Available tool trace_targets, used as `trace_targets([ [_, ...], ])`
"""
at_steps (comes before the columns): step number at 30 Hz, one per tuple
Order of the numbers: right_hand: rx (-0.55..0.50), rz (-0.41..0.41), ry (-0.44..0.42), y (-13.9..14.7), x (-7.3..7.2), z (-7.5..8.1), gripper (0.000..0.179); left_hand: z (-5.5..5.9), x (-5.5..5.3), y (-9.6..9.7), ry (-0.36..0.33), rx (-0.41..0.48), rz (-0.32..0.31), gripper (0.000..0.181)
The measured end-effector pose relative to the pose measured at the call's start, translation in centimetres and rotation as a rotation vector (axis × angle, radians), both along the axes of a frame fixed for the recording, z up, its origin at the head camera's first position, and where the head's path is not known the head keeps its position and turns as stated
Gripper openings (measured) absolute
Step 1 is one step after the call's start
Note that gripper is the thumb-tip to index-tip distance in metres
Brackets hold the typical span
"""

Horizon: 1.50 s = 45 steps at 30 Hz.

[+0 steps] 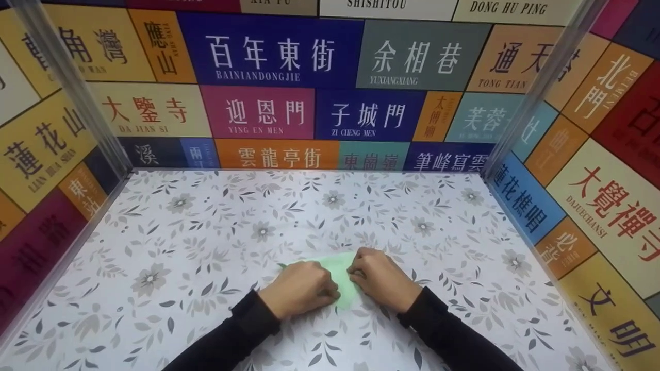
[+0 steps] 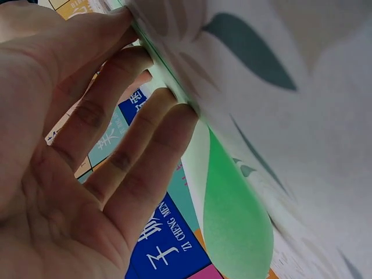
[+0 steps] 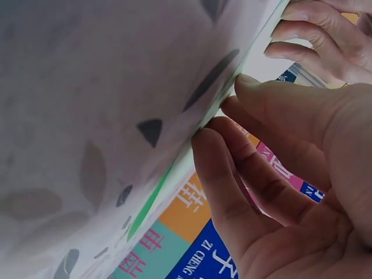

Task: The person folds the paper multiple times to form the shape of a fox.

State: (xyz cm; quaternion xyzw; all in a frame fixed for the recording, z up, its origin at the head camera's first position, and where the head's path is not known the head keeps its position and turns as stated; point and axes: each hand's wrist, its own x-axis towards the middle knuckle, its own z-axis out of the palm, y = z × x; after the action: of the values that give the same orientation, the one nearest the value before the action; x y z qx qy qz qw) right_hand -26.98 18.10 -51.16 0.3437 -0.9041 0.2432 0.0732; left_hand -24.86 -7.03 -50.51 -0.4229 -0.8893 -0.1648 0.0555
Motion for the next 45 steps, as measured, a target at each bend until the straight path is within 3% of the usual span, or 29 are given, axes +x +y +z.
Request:
trace_targets([
  [8,-0.020,0.020,0.040,-0.1,0.0,0.5,0.011,0.9,-0.1,-0.4,-0.053,0.037,0.041,0.005],
  [13,-0.023,0.027,0.032,-0.2,-0.1,0.7,0.013,2.0,-0.9,-0.8,-0.041,0.076,0.093,0.004],
  [19,-0.030,0.021,0.011,-0.2,-0.1,0.7,0.014,4.1,-3.3,-0.7,-0.024,0.104,0.156,0.008],
  [27,-0.021,0.027,0.013,-0.2,0.0,0.4,0.014,5.5,-6.6,0.6,-0.184,0.046,0.272,0.005],
  [35,-0.025,0.031,0.017,-0.2,0.0,0.4,0.014,5.2,-8.3,2.3,-0.233,-0.022,0.328,0.007],
  [45,-0.027,0.025,0.014,-0.1,0.2,0.3,0.013,4.1,-9.0,3.3,-0.282,-0.050,0.396,0.014],
])
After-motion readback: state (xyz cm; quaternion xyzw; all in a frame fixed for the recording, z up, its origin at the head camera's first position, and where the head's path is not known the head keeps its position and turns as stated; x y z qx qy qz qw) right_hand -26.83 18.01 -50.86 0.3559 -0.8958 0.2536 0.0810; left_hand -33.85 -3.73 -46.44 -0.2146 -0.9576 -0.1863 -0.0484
